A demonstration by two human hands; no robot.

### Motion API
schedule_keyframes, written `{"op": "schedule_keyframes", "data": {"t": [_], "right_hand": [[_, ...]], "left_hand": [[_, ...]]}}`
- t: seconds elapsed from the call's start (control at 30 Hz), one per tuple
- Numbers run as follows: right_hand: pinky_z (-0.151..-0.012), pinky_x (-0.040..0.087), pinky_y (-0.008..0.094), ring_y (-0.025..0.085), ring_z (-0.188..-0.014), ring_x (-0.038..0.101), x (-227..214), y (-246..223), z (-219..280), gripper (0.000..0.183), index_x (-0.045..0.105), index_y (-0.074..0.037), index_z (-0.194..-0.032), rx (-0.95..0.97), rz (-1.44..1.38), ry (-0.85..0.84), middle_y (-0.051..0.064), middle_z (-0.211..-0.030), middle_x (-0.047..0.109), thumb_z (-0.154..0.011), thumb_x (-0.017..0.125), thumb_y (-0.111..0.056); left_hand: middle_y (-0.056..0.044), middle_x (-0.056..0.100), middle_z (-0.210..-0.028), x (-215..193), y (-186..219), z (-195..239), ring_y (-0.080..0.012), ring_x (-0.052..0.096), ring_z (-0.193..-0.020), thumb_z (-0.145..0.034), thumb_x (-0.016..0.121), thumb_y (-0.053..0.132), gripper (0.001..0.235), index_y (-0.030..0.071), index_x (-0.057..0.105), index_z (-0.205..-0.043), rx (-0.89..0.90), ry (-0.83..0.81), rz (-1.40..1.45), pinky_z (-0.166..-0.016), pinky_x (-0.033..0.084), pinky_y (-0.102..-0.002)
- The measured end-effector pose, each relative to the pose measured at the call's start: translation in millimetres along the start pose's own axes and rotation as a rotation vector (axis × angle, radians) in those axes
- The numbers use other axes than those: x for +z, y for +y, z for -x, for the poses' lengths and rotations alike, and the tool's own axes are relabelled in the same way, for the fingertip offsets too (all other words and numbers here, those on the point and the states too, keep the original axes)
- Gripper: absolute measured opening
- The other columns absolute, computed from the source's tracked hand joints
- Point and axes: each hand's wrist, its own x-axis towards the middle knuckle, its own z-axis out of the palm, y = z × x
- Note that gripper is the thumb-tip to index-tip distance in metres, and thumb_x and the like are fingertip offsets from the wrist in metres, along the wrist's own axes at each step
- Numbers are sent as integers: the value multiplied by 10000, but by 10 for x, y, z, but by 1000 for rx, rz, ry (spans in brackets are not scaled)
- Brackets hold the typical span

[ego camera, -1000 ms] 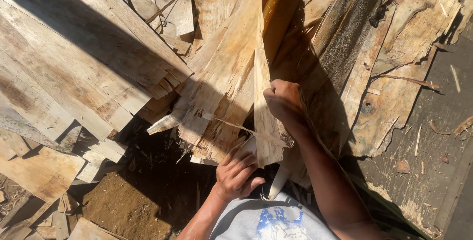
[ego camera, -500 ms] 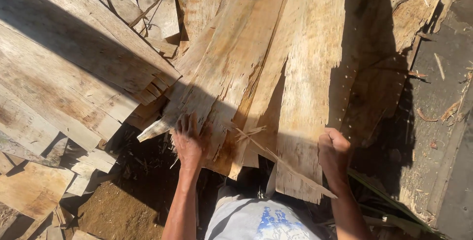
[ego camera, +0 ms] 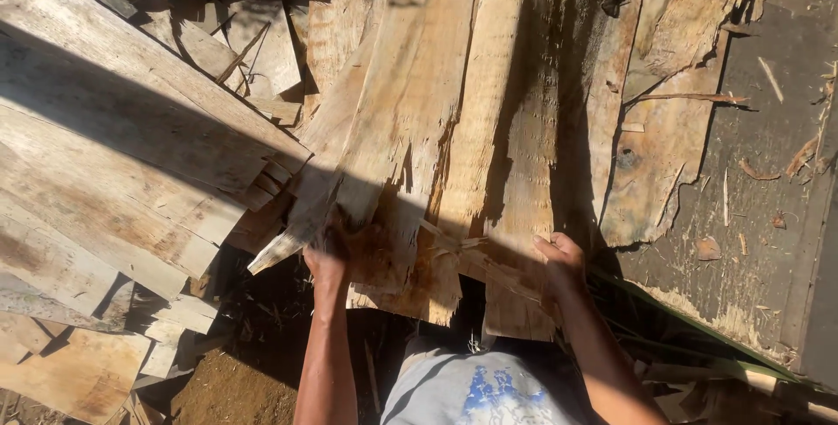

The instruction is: The person picks up wooden planks from a pile and places them onto a manual splitting machine. They feed the wood through the machine to split it into smaller pieces, repeating this process with multiple planks. The person handles the wood by hand, positioning it for the machine and moving the processed pieces aside.

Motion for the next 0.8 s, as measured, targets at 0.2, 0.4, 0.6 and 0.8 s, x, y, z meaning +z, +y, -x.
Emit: {"op": "schedule_keyframes", "data": {"t": [0.2, 0.4, 0.6, 0.8], "right_hand": [[-807, 555, 352, 218, -898, 719, -768, -58, -50, 425, 633, 24, -1265, -158, 494, 311, 130, -1051, 735, -886, 735, -137], [-961, 563, 382, 271, -1171, 682, 319, -803, 161, 638, 515, 15, -1470, -337, 430, 55, 221, -1347, 656, -914, 746, -196], [-907, 558, 396, 297, -1139, 643, 1349, -669, -333, 890, 368, 64, -1525, -128, 353, -144, 289, -1348, 566, -821, 826, -233], [-925, 566, 421, 324, -1120, 668, 1548, -798, -434, 884, 447, 82, -1476, -52, 407, -75, 280, -1314, 625, -765, 848, -260]], "left_hand": [[-118, 776, -1079, -245, 687, 373, -334, 734, -924, -870, 775, 366, 587, 173, 600, -1396, -142, -196, 96, -735, 585, -452], [-166, 735, -1259, 362, 420, 811, -301, 732, -1111, -900, 695, 212, 552, 43, 579, -1413, -65, -31, 624, -877, 575, -384], [-186, 707, -1313, 177, 433, 667, -257, 717, -1175, -898, 707, 191, 590, -1, 557, -1435, -161, -164, 717, -972, 546, -339], [-202, 685, -1323, 153, 537, 689, -288, 699, -1171, -885, 712, 187, 623, 9, 532, -1455, -159, -202, 625, -948, 555, -369]]}}
